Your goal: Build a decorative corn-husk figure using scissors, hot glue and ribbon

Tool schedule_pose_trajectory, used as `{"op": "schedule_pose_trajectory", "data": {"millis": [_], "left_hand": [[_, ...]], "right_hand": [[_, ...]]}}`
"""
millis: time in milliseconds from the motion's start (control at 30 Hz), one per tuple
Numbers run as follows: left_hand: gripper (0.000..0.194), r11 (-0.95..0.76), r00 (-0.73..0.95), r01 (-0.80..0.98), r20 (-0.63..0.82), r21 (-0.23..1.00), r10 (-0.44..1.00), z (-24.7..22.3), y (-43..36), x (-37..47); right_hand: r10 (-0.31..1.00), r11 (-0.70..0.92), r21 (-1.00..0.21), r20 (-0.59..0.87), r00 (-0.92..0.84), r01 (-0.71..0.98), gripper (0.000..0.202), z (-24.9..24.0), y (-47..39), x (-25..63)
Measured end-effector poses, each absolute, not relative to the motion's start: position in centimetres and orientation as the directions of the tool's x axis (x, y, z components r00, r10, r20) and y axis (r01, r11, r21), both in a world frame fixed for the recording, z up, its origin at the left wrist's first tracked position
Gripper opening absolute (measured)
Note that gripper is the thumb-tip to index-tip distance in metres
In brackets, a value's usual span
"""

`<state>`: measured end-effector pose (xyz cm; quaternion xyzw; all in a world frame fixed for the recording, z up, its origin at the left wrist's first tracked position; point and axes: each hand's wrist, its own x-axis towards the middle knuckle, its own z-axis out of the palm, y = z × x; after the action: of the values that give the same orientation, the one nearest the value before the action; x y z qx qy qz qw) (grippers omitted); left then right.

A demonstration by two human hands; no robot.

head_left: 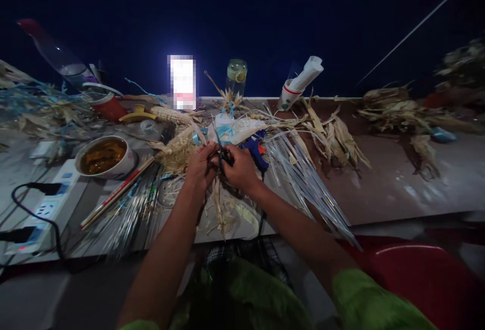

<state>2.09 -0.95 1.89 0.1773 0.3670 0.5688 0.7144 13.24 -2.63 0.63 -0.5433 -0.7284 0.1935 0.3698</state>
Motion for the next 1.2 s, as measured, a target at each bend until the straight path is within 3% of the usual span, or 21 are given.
{"op": "schedule_pose_trajectory", "data": {"millis": [200, 367, 667, 833, 1000, 1100, 1200], "left_hand": [[0.022, 0.260, 0.044, -0.683, -0.317, 0.682, 0.947, 2.0, -1.0, 2.1], [0.021, 0.233, 0.034, -0.681, -0.287, 0.694, 0.957, 2.2, -1.1, 2.0], [0.024, 0.093, -0.102, -0.599, -0.191, 0.796, 0.976, 1.4, -0.8, 1.6], [0.025, 0.092, -0.130, -0.584, -0.205, 0.807, 0.970, 1.5, -0.6, 1.7], [0.024, 0.073, -0.158, -0.529, -0.183, 0.845, 0.970, 0.9, -0.6, 2.0], [0.021, 0.083, -0.105, -0.427, -0.140, 0.900, 0.985, 0.5, -0.8, 2.2], [0.018, 0.125, -0.021, -0.322, -0.139, 0.939, 0.990, 0.5, -0.9, 2.4]], "right_hand": [[0.932, 0.342, -0.683, 0.335, -0.139, 0.646, 0.029, 0.7, -2.6, 13.4], [0.946, 0.277, -0.751, 0.323, -0.033, 0.599, 0.025, 1.1, -2.5, 13.6], [0.980, 0.118, -0.833, 0.185, 0.071, 0.540, 0.045, 0.4, -1.9, 14.0], [0.989, 0.137, -0.924, 0.149, 0.007, 0.357, 0.035, 0.3, -1.9, 13.8], [0.988, 0.135, -0.987, 0.141, 0.065, 0.090, 0.051, 0.5, -1.3, 13.5], [0.981, 0.157, -0.987, 0.152, 0.124, -0.030, 0.054, 0.9, -0.6, 13.7], [0.975, 0.170, -0.984, 0.161, 0.154, -0.046, 0.051, 1.3, -0.3, 14.3]]}}
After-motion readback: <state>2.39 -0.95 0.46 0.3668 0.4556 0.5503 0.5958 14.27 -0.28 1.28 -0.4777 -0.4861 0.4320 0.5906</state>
